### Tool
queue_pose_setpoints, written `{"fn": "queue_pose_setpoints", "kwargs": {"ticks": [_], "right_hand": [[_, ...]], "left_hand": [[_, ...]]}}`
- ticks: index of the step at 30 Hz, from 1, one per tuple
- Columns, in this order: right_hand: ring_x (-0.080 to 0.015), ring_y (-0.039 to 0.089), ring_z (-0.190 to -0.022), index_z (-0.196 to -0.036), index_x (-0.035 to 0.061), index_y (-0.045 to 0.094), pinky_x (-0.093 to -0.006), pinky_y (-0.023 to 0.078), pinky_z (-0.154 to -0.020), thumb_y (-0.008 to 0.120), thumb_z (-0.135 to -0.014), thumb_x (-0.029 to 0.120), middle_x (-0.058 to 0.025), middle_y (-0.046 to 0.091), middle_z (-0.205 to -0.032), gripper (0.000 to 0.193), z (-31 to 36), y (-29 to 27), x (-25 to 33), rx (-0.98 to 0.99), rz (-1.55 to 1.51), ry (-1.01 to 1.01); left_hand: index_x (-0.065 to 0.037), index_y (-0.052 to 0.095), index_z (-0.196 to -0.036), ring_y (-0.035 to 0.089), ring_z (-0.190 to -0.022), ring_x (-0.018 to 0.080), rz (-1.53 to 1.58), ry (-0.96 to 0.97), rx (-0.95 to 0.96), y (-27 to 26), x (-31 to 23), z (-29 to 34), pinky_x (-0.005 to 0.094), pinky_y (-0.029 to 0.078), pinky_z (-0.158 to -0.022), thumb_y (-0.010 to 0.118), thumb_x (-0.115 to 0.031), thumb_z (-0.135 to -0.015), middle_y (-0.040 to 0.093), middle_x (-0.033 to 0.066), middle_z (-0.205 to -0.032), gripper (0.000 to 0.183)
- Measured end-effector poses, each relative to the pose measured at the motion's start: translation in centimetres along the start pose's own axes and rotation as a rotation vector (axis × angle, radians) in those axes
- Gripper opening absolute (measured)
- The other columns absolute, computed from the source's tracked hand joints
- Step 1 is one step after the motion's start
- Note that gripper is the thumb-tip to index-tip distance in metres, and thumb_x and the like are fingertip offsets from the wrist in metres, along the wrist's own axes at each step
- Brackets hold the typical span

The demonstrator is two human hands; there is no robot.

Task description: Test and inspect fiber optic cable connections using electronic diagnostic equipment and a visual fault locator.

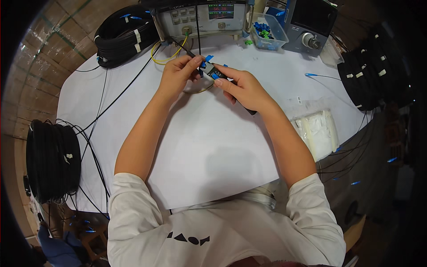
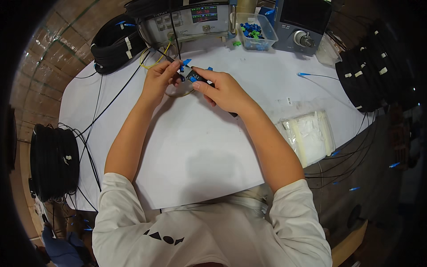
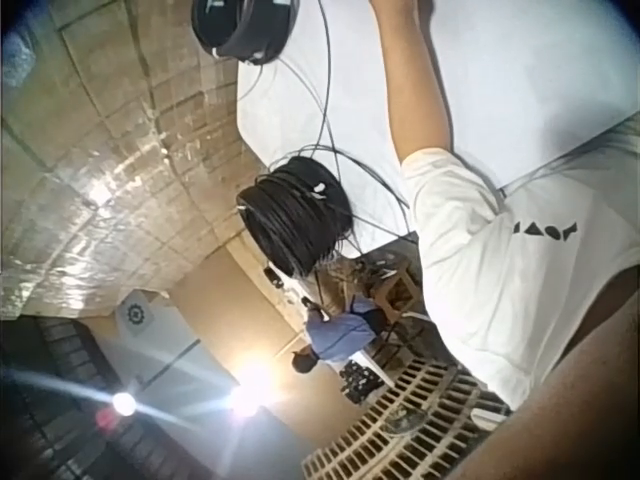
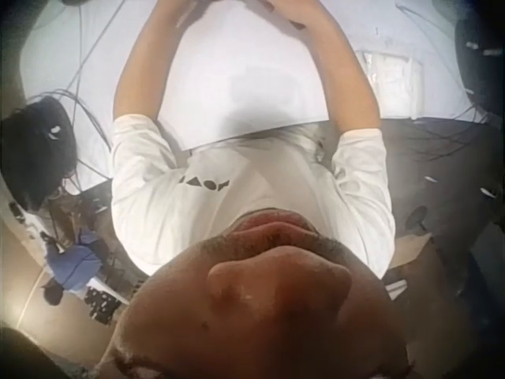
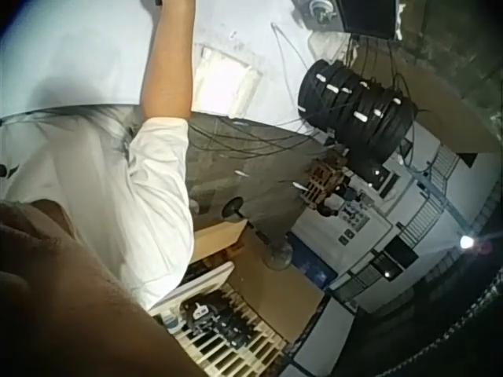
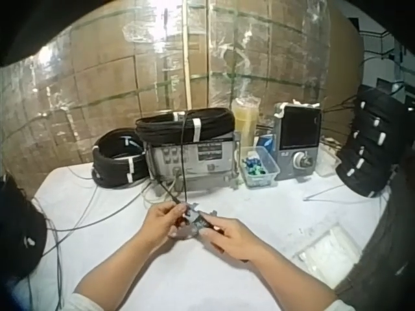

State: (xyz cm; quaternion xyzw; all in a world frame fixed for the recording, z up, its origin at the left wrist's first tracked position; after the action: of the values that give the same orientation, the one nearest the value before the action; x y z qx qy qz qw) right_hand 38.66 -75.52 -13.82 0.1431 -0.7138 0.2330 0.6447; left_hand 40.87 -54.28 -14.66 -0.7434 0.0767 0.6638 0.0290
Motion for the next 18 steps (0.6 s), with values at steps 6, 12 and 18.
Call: {"fn": "queue_pose_setpoints", "kwargs": {"ticks": [6, 12, 18], "right_hand": [[-0.0101, 0.05, -0.054, -0.137, 0.0096, 0.055, -0.0281, 0.043, -0.053, 0.058, -0.097, 0.021, -0.0034, 0.056, -0.073, 0.041, 0.0, 0.2, 0.4, -0.103, 0.344, -0.277], [-0.0111, 0.052, -0.053, -0.13, 0.0083, 0.059, -0.0301, 0.043, -0.052, 0.058, -0.097, 0.022, -0.0054, 0.06, -0.074, 0.036, 0.9, -0.7, 1.9, 0.085, 0.066, 0.111], [-0.0082, 0.053, -0.057, -0.137, 0.0026, 0.052, -0.0241, 0.046, -0.052, 0.055, -0.099, 0.021, -0.0032, 0.062, -0.088, 0.042, 0.4, -0.2, 0.9, 0.081, 0.01, 0.027]], "left_hand": [[-0.002, 0.068, -0.103, 0.058, -0.064, 0.0081, 0.076, -0.029, -0.055, 0.0, 0.1, -0.1, 0.0221, 0.046, -0.057, 0.064, -0.03, -0.096, 0.062, 0.0004, -0.078, 0.029], [-0.002, 0.065, -0.105, 0.056, -0.064, 0.0049, 0.213, -0.016, -0.161, -0.8, -0.5, -0.8, 0.0201, 0.045, -0.054, 0.058, -0.028, -0.099, 0.066, 0.0037, -0.084, 0.028], [0.0, 0.061, -0.11, 0.062, -0.07, 0.0065, 0.361, 0.051, -0.177, -3.6, -1.7, -0.7, 0.0182, 0.054, -0.06, 0.053, -0.028, -0.101, 0.068, 0.0092, -0.095, 0.03]]}}
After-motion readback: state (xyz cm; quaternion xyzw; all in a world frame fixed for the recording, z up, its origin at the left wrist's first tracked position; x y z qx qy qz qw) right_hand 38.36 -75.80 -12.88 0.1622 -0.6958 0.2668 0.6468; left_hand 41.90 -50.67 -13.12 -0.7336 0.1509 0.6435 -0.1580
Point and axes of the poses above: each hand's wrist, its own z-axis away from the middle knuckle, its own y-axis out of the palm, x = y × z, the point moved 1 cm from there along -z, towards the middle knuckle
